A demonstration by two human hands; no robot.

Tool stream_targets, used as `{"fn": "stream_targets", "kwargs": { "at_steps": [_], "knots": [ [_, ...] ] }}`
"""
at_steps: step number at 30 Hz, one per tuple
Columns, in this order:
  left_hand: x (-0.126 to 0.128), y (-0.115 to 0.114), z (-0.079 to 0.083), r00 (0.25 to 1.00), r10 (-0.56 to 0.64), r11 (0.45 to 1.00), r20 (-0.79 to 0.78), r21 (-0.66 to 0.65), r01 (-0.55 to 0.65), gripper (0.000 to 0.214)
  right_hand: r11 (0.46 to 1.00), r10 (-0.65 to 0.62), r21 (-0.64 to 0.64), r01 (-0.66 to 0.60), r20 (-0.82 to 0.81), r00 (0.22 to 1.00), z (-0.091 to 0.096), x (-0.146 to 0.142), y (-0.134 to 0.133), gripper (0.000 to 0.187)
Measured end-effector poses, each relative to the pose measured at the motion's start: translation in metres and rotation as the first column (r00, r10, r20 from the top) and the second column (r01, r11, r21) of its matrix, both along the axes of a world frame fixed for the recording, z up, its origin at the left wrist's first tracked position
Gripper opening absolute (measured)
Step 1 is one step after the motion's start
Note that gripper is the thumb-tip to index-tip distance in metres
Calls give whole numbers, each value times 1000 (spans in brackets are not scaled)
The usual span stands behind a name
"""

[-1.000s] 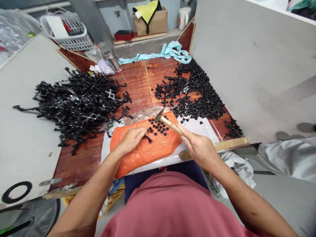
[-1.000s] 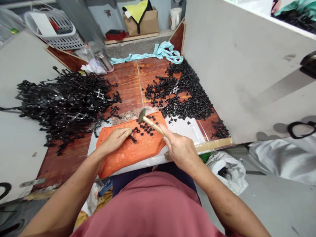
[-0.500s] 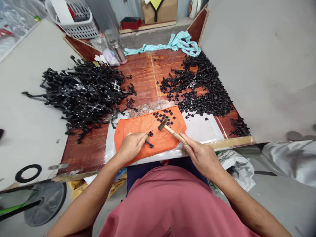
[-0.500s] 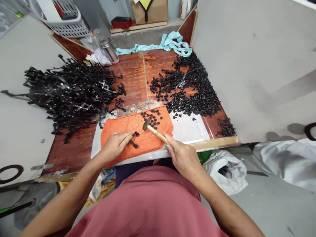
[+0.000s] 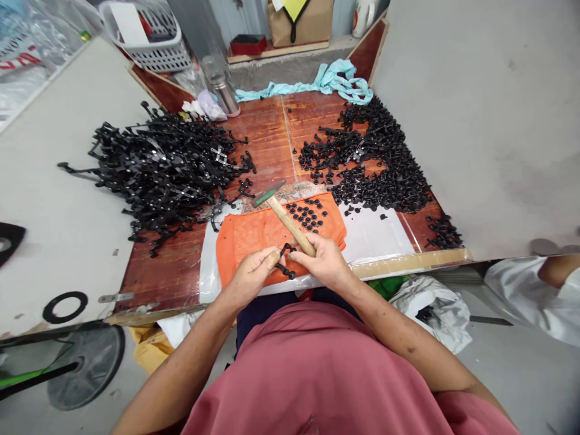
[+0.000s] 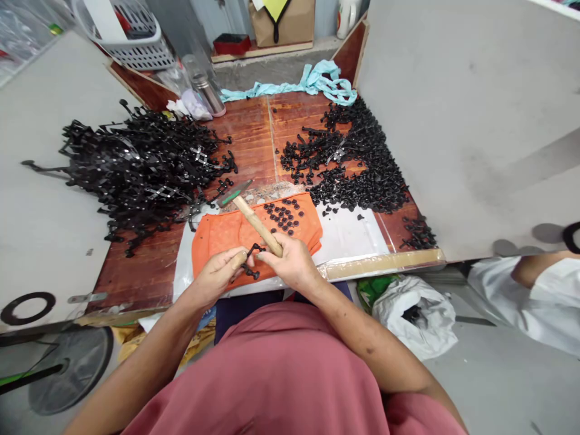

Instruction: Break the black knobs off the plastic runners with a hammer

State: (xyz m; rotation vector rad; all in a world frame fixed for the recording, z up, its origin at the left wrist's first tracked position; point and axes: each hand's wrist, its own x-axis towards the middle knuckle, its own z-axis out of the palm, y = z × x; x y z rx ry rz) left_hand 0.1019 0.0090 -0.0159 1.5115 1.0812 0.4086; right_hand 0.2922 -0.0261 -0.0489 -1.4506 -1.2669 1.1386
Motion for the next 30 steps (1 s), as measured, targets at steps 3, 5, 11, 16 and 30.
{"fn": "stream_targets", "kwargs": {
  "at_steps": [3,5,11,16,30],
  "knots": [
    [-1,-3,-5,1000,-1,999,-11,-46,1,49,1000,-29,4,29,18,999,-5,0,-2,15],
    [-3,-5,-7,1000,21,995,-12,-96,-22,49,999,-47,3,47,40,998,-7,2,-4,14],
    [-5,-5,-9,998,1,999,-64,49,2,44,998,-29,58,17,202,979,-5,7,-2,10],
    [-2,-3,-8,960,-52,960,-274,252,124,40,999,18,-38,2,513,858,0,1,1,22],
    [-12,-3,-16,898,-92,923,-429,302,239,43,999,46,-9,-50,574,817,19,9,-13,28]
  ]
}}
